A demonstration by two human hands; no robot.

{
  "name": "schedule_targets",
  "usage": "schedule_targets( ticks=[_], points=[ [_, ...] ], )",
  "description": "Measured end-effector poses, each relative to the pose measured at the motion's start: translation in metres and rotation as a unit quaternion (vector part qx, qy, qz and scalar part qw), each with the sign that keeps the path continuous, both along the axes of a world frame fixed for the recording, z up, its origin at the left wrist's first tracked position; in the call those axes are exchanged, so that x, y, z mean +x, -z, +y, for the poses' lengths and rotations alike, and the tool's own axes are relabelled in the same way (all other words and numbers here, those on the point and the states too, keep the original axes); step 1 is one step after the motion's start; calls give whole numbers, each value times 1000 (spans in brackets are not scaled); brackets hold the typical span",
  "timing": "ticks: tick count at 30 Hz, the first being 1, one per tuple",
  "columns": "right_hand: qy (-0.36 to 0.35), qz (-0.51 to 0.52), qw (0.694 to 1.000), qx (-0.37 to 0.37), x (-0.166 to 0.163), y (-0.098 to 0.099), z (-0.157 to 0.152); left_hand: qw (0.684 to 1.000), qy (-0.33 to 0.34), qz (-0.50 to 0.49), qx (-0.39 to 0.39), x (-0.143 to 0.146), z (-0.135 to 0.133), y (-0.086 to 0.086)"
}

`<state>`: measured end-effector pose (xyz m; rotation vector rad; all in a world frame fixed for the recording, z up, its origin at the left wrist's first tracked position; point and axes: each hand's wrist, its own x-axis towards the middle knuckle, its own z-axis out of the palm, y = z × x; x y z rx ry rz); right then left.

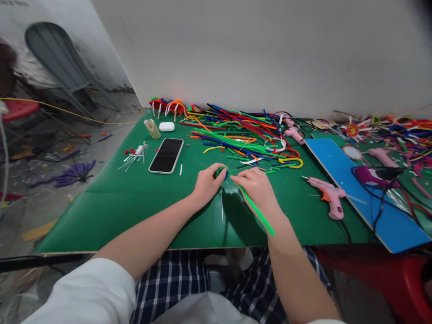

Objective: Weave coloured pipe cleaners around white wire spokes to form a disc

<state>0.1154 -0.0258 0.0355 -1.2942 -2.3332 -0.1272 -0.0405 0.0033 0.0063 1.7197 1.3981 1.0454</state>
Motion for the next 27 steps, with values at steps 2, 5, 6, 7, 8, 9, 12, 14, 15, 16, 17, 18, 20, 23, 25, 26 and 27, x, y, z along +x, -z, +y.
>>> schedule_targets(
  ticks=[2, 5, 6, 7, 8, 9, 12, 14, 15, 16, 17, 18, 20, 23, 25, 26, 27],
  points=[
    [2, -3, 1000, 2, -2, 2, 1, 1000, 14, -23, -8, 0, 0, 0],
    [-8, -2, 1000, 0, -2, 6, 2, 997, 39, -65, -33, 0, 1, 1],
    [-12, 0, 1000, -1, -2, 6, 2, 995, 43, -75, -41, 0, 1, 1],
    [-15, 2, 1000, -4, -2, 7, 2, 995, 45, -82, -46, 1, 1, 2],
    [-18, 3, 1000, -7, -2, 7, 2, 994, 46, -86, -49, 1, 1, 3],
    [-21, 5, 1000, -11, -3, 7, 2, 994, 46, -89, -50, 1, 1, 3],
    [-23, 12, 999, -20, -4, 6, 0, 994, 40, -86, -48, 1, 1, 3],
    [-26, 17, 999, -24, -5, 4, -1, 995, 36, -80, -46, 1, 1, 3],
    [-29, 21, 999, -27, -6, 4, -2, 995, 36, -79, -46, 1, 1, 3],
    [-32, 25, 999, -32, -6, 3, -2, 995, 35, -77, -46, 1, 1, 3],
    [-34, 30, 998, -37, -6, 2, -2, 995, 36, -76, -46, 1, 1, 3],
    [-35, 37, 998, -43, -6, 1, -2, 996, 37, -73, -46, 1, 1, 3],
    [-34, 55, 996, -57, -6, 0, -3, 996, 39, -66, -41, 2, 2, 3],
    [-10, 91, 993, -76, -7, 0, -3, 997, 50, -49, -23, 3, 2, 5],
    [18, 120, 989, -89, -8, 0, -4, 997, 63, -34, -8, 3, 2, 6],
    [31, 136, 986, -96, -9, 0, -5, 997, 71, -25, -1, 3, 1, 7],
    [40, 148, 983, -103, -9, 0, -5, 997, 79, -17, 6, 2, 1, 8]
  ],
)
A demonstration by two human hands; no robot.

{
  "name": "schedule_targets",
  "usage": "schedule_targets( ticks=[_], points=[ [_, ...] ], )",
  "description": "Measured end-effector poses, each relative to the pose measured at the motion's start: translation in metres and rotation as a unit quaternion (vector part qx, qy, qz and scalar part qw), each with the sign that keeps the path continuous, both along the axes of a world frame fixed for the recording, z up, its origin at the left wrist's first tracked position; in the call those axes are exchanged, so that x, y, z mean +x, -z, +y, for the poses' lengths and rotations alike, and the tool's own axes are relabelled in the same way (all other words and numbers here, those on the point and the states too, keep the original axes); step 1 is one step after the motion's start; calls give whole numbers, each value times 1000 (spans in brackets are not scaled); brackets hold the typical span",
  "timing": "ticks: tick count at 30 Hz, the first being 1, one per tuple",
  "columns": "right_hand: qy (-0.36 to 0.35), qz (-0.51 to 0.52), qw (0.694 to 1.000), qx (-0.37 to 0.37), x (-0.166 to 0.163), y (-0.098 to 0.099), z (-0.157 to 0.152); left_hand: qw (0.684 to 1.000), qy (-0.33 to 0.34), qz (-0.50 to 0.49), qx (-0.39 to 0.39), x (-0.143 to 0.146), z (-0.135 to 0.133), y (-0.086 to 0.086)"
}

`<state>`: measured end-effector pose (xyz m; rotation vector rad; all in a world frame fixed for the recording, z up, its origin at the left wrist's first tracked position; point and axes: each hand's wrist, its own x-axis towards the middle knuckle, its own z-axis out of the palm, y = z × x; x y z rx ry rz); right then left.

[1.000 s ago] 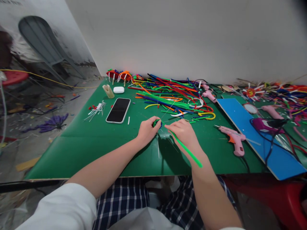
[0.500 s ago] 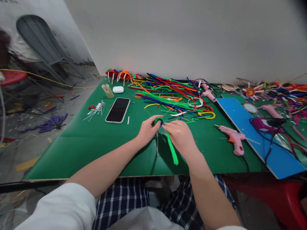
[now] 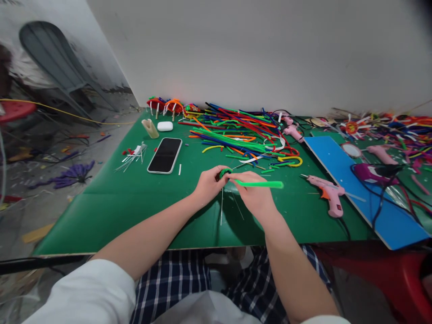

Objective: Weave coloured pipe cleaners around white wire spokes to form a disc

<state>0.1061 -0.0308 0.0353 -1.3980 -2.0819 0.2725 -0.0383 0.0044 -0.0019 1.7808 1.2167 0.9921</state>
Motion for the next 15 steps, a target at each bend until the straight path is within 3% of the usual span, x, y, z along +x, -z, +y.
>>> schedule_targets(
  ticks=[7, 15],
  points=[
    [53, 38, 998, -22, 5, -11, -3, 998, 60, 24, 22, 1, -2, 1],
    [68, 154, 984, -57, 22, -46, -19, 995, 82, 45, -19, 1, -2, -7]
  ],
)
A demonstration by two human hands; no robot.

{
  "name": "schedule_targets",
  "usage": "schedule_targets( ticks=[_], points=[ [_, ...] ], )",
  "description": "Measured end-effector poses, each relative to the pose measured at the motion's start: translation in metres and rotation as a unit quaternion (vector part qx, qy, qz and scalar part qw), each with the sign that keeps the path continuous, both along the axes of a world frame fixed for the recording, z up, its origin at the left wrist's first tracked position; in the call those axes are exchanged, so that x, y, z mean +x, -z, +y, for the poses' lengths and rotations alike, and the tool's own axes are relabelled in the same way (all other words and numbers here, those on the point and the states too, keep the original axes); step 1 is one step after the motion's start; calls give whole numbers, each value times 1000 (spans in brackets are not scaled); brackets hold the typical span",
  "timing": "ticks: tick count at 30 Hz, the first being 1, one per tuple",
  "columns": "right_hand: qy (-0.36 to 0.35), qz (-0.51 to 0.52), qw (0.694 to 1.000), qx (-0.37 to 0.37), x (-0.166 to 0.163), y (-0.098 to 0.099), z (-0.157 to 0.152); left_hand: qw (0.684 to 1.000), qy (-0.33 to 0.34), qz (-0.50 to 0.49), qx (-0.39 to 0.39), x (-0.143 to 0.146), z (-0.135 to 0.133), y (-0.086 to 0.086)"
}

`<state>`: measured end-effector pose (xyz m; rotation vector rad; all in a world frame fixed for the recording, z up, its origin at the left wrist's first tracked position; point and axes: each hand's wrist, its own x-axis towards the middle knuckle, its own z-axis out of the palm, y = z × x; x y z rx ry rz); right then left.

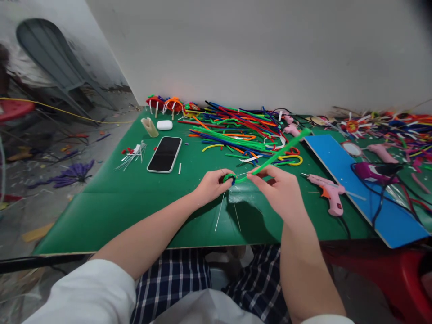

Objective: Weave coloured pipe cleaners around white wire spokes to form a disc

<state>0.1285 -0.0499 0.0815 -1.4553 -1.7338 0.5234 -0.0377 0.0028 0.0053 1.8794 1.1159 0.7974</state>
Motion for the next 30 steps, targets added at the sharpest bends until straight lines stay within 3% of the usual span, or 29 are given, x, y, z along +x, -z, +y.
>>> schedule_targets(
  ticks=[6, 9, 14, 22, 26, 30],
  points=[
    [11, 94, 994, -63, 23, -6, -3, 994, 9, -40, -100, -1, -2, -5],
    [7, 166, 982, -89, 35, -4, -1, 984, 45, -75, -155, -1, -4, -9],
    [-4, 288, 952, -103, 46, 6, 6, 961, 115, -123, -217, -3, -5, -11],
    [32, 412, 901, -130, 39, 32, 29, 925, 127, -202, -294, -6, -4, -11],
    [52, 461, 869, -169, 20, 52, 41, 910, 153, -214, -322, -6, -6, -11],
    [23, 567, 798, -201, 3, 60, 44, 903, 173, -221, -324, -6, -6, -12]
  ],
)
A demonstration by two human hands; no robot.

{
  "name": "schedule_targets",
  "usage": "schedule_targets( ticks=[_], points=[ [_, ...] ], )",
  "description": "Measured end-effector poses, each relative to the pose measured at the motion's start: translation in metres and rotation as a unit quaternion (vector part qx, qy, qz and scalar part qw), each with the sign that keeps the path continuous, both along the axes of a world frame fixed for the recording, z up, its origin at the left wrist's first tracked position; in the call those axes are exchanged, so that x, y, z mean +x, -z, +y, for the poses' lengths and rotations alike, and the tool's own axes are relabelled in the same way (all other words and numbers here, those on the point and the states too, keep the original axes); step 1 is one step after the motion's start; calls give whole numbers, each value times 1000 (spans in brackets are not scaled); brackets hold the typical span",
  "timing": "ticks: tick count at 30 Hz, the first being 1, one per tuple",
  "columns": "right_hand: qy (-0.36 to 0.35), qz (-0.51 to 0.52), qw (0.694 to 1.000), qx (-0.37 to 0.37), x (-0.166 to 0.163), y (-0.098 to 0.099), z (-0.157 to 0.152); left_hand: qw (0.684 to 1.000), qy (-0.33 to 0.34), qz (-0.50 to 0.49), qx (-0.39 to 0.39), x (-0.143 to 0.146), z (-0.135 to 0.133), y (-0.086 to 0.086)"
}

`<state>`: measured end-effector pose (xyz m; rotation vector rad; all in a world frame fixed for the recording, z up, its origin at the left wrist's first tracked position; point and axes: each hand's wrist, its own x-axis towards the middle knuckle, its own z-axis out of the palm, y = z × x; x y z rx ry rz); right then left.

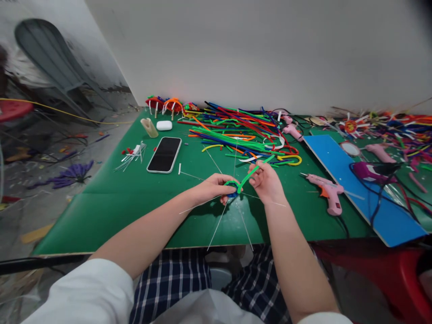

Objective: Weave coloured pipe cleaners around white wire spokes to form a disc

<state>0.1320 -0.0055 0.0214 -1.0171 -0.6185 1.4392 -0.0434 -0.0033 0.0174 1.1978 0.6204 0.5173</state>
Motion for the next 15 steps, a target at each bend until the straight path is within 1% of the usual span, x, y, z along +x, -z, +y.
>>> schedule_targets(
  ticks=[2, 6, 9, 15],
  points=[
    [-39, 33, 998, 22, -4, -1, -2, 1000, 2, 0, 2, 0, 0, 0],
    [-105, 38, 992, 64, -5, -6, -7, 1000, -2, -3, -15, 1, 0, 0],
    [-115, 33, 991, 67, -6, -6, -8, 999, -4, -13, -31, 1, 1, 1],
    [-124, -35, 991, 44, -15, -4, -9, 998, -26, -18, -59, 2, 2, 3]
  ],
)
